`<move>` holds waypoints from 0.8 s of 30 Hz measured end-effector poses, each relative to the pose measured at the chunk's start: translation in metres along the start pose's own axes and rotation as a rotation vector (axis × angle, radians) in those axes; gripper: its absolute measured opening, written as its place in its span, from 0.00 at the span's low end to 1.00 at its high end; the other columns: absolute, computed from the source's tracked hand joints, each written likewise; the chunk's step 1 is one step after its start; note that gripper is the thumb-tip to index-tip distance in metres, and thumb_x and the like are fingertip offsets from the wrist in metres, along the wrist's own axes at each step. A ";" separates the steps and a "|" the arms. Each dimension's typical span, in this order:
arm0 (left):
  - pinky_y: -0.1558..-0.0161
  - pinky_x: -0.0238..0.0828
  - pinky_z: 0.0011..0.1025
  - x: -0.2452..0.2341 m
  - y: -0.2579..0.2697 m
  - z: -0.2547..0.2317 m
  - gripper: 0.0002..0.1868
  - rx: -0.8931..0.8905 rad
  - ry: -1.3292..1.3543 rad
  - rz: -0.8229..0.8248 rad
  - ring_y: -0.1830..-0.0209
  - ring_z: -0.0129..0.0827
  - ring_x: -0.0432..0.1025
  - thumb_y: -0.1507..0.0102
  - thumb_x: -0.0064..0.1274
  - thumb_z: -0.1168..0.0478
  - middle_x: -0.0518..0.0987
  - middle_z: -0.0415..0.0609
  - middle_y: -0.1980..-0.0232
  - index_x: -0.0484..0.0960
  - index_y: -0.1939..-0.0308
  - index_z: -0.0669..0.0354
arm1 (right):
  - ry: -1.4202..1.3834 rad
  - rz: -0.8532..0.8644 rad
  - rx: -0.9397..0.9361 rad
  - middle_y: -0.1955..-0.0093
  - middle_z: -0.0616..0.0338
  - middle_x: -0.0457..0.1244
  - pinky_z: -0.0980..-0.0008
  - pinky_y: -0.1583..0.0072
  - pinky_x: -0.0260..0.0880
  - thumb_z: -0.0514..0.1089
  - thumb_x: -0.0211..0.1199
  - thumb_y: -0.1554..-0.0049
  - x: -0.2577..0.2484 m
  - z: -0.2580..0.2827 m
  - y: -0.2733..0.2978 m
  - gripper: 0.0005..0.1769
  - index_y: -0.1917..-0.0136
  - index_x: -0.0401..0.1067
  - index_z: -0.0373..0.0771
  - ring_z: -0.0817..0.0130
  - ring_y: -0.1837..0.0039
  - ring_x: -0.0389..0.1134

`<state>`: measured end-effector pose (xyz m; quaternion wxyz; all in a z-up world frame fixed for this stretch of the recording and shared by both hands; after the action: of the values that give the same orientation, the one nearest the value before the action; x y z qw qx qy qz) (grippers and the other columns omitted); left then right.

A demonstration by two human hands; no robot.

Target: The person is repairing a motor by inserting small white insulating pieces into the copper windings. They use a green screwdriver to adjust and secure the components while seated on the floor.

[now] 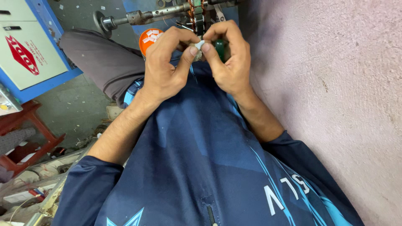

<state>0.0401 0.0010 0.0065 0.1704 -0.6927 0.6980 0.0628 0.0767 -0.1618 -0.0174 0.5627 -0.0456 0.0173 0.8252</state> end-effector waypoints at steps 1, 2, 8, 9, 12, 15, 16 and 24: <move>0.52 0.74 0.30 -0.002 0.000 0.000 0.07 0.002 0.022 -0.002 0.56 0.34 0.77 0.29 0.58 0.72 0.79 0.50 0.52 0.78 0.49 0.65 | -0.069 -0.009 0.069 0.53 0.60 0.66 0.79 0.57 0.66 0.32 0.62 0.34 -0.002 0.000 0.001 0.07 0.43 0.67 0.34 0.80 0.60 0.65; 0.52 0.74 0.29 -0.004 0.000 0.000 0.08 0.004 0.045 -0.004 0.56 0.33 0.76 0.30 0.59 0.73 0.79 0.51 0.52 0.78 0.48 0.65 | -0.139 -0.018 0.138 0.54 0.61 0.67 0.80 0.59 0.65 0.33 0.62 0.35 -0.003 -0.001 0.001 0.09 0.42 0.67 0.34 0.82 0.61 0.65; 0.54 0.78 0.23 -0.005 0.001 0.001 0.08 0.015 0.102 -0.025 0.57 0.29 0.78 0.28 0.60 0.74 0.80 0.50 0.50 0.80 0.47 0.65 | 0.036 0.034 -0.071 0.51 0.54 0.67 0.78 0.53 0.67 0.29 0.66 0.35 -0.008 0.014 -0.001 0.06 0.45 0.72 0.32 0.74 0.54 0.68; 0.54 0.78 0.23 -0.006 0.002 0.002 0.07 0.012 0.098 -0.030 0.57 0.30 0.78 0.29 0.60 0.74 0.80 0.50 0.49 0.80 0.48 0.65 | 0.075 0.040 -0.145 0.50 0.53 0.67 0.77 0.51 0.68 0.28 0.67 0.35 -0.008 0.016 -0.002 0.07 0.45 0.72 0.31 0.73 0.52 0.69; 0.55 0.77 0.25 -0.006 0.003 0.000 0.06 0.057 0.019 -0.068 0.55 0.33 0.78 0.30 0.60 0.74 0.81 0.51 0.50 0.81 0.50 0.65 | 0.174 0.010 -0.260 0.49 0.52 0.68 0.75 0.53 0.69 0.27 0.70 0.39 -0.007 0.020 -0.002 0.10 0.45 0.73 0.32 0.70 0.53 0.70; 0.55 0.75 0.27 -0.004 0.002 -0.003 0.06 0.086 -0.043 -0.105 0.58 0.35 0.78 0.30 0.60 0.74 0.81 0.52 0.52 0.80 0.51 0.66 | 0.235 -0.038 -0.324 0.50 0.52 0.68 0.74 0.54 0.71 0.25 0.70 0.39 -0.003 0.021 0.000 0.11 0.46 0.74 0.32 0.69 0.53 0.70; 0.55 0.75 0.28 -0.003 0.001 -0.003 0.06 0.097 -0.046 -0.117 0.58 0.37 0.78 0.30 0.60 0.74 0.81 0.52 0.52 0.80 0.52 0.66 | 0.254 -0.052 -0.332 0.50 0.52 0.67 0.74 0.54 0.71 0.25 0.70 0.39 -0.002 0.020 0.000 0.11 0.46 0.73 0.32 0.69 0.52 0.71; 0.55 0.74 0.31 0.005 -0.014 0.025 0.06 0.119 -0.052 -0.122 0.57 0.40 0.77 0.30 0.60 0.74 0.79 0.53 0.53 0.81 0.50 0.65 | 0.324 -0.148 -0.267 0.52 0.54 0.68 0.74 0.54 0.72 0.25 0.71 0.40 -0.010 0.006 -0.014 0.12 0.45 0.74 0.32 0.68 0.53 0.71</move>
<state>0.0574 0.0043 -0.0166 0.2328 -0.7208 0.6522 0.0286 0.0928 -0.1653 -0.0103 0.6006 -0.2529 -0.0052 0.7585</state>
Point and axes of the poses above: each hand's wrist, its own y-axis away from the middle knuckle, its own x-axis out of the palm, z = x × y, the point moved 4 cm from there along -y, towards the middle knuckle
